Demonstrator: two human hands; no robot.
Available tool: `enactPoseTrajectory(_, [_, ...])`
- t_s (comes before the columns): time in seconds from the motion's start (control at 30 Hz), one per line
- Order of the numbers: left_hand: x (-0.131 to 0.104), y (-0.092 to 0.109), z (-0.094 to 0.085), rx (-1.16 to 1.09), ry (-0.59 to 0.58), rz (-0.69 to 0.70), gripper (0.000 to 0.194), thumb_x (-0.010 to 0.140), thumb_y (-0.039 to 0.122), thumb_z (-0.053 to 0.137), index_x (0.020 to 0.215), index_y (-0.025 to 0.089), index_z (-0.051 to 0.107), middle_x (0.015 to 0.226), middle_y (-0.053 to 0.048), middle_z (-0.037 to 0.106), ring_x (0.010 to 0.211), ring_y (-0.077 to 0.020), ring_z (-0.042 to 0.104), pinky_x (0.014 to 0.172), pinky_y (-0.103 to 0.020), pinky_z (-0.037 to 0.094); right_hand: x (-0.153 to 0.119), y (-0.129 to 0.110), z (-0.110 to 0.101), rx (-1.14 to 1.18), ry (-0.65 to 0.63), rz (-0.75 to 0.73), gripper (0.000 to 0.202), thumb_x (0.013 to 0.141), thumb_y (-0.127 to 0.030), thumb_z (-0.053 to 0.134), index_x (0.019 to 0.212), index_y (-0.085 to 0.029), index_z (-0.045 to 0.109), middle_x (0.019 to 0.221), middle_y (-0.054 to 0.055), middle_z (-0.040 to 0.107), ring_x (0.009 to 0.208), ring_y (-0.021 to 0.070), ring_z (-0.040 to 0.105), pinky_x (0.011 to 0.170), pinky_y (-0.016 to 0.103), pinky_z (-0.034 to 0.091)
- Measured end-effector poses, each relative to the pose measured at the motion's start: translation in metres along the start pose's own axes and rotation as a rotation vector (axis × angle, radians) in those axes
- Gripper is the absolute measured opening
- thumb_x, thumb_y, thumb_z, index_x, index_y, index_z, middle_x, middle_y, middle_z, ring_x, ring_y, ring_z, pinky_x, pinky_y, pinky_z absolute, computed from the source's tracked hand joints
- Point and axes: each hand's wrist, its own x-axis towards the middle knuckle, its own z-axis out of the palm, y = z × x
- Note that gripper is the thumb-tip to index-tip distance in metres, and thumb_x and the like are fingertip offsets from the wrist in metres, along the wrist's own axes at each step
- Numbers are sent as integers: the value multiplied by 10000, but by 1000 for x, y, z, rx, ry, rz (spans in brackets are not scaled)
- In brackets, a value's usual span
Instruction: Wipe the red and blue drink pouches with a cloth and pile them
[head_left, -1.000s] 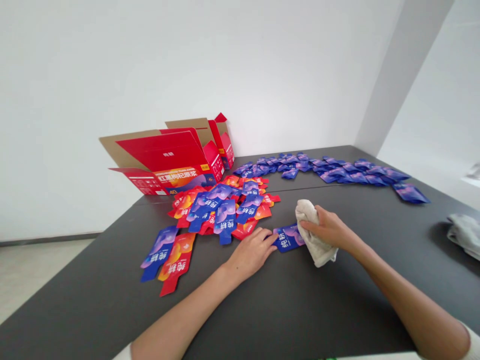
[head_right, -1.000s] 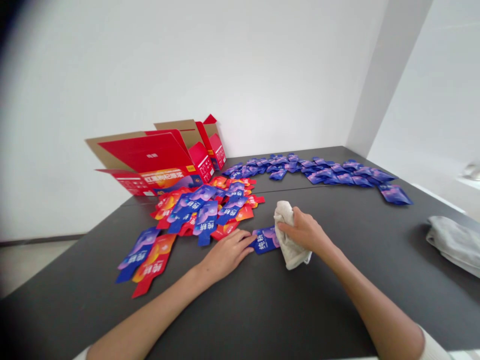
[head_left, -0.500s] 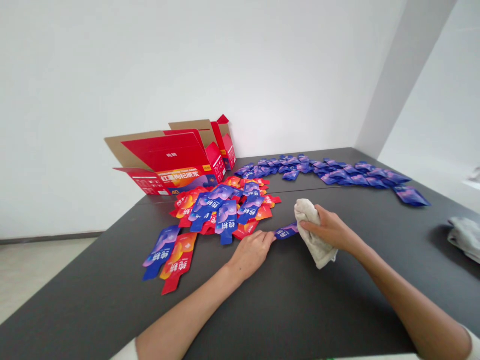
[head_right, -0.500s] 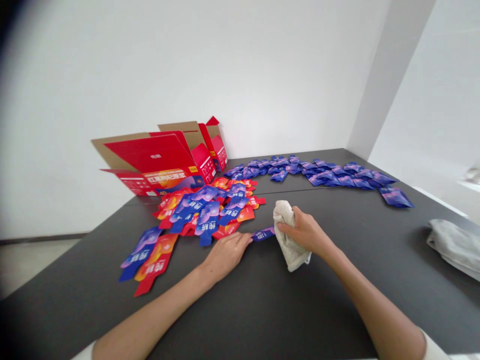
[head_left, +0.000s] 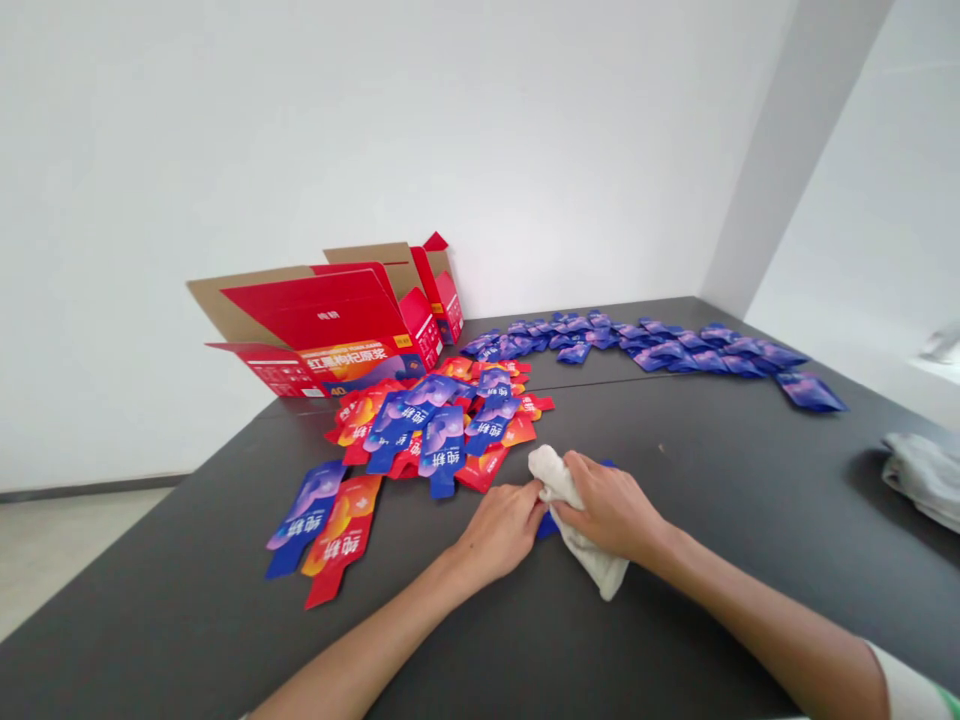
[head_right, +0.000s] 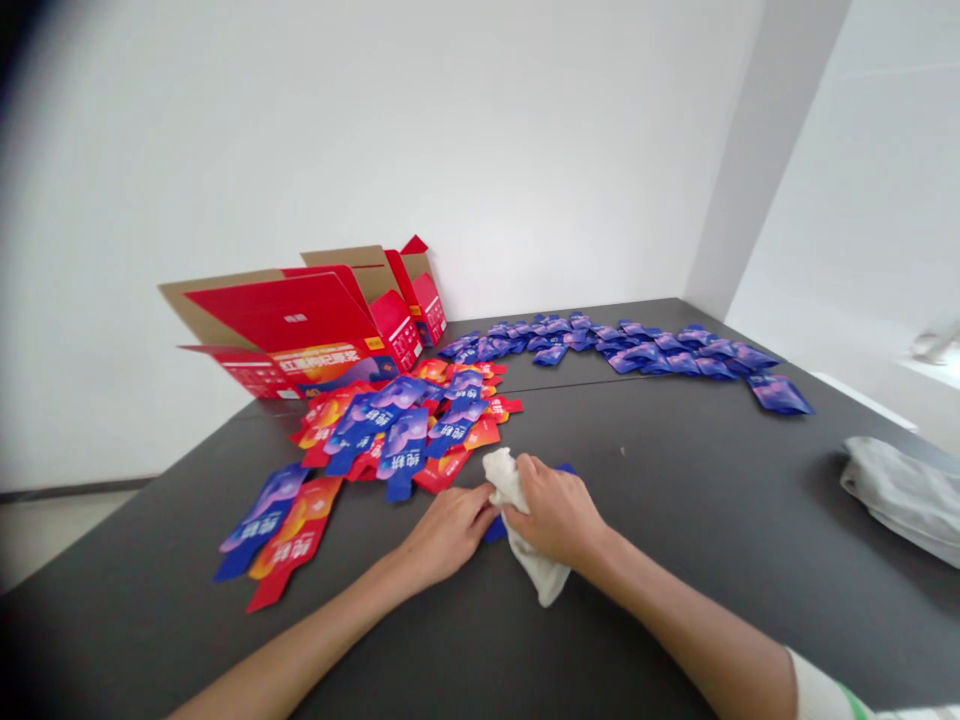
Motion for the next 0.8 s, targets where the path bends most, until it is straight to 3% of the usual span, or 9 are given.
enactPoseTrajectory(0.2, [1,4,-1,57,-37,-1,220,917,279,327,865,197,525,796,-26,628,762,-165,594,650,-244,383,6,2,-4,-219,-13,239,308,820,-410,401,994,-160,446,963,118,605,849,250,600,654,285,373])
enactPoseTrajectory(0.37, [1,4,0,72,-43,-23,220,912,280,334,866,184,527,827,-47,635,779,-179,596,659,-256,384,-5,-9,0,-185,-77,10,289,822,-384,397,1012,-170,441,930,107,614,820,232,608,665,285,384])
enactPoseTrajectory(0.57, [2,6,-3,68,-55,1,211,912,269,333,851,195,521,775,-23,620,734,-160,585,626,-241,372,-3,7,-6,-271,-19,255,317,826,-382,377,1017,-138,446,933,146,614,821,274,611,649,314,394])
enactPoseTrajectory(0.73, [2,5,0,98,-50,-9,188,901,253,353,858,187,523,812,-37,632,767,-178,588,650,-254,371,-10,-4,-2,-212,-87,-9,318,807,-375,419,1044,-165,445,937,104,621,814,244,611,654,292,398])
enactPoseTrajectory(0.8, [1,5,0,87,-56,-13,197,906,261,347,863,188,525,816,-35,630,770,-172,585,659,-251,372,-10,-4,-3,-212,-92,37,305,802,-376,425,1022,-167,453,917,98,626,814,251,612,651,295,400])
